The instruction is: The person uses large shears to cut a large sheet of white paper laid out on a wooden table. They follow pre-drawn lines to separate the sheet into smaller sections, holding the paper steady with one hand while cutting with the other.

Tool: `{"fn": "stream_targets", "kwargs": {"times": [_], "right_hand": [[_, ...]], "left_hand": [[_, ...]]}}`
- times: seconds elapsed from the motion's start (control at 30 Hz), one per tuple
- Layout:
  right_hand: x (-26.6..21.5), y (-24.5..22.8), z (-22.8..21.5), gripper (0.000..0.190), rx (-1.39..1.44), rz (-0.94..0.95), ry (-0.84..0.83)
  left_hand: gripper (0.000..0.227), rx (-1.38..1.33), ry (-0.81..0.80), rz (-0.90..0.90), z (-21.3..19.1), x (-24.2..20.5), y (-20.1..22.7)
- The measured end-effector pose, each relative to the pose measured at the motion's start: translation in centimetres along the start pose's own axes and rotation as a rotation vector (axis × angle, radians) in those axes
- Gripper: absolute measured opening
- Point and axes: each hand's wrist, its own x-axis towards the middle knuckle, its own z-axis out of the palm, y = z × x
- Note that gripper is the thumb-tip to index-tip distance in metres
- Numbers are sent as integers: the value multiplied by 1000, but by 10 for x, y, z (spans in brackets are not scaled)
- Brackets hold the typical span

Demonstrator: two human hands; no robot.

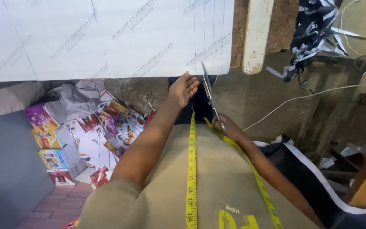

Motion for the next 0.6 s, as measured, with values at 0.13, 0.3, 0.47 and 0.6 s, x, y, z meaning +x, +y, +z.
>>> {"fn": "stream_targets", "kwargs": {"times": [0.13,0.3,0.47,0.6], "right_hand": [[31,36,38,27,113,-129,75],[54,31,71,24,91,-234,148],[67,20,89,20,127,-56,285],[63,-19,91,23,100,55,286]], "left_hand": [[60,-58,4,108,-9,22,-12],[50,-4,8,93,-11,26,-8],[46,3,45,152,-14,30,-15],[43,26,41,110,-7,15,-1]]}}
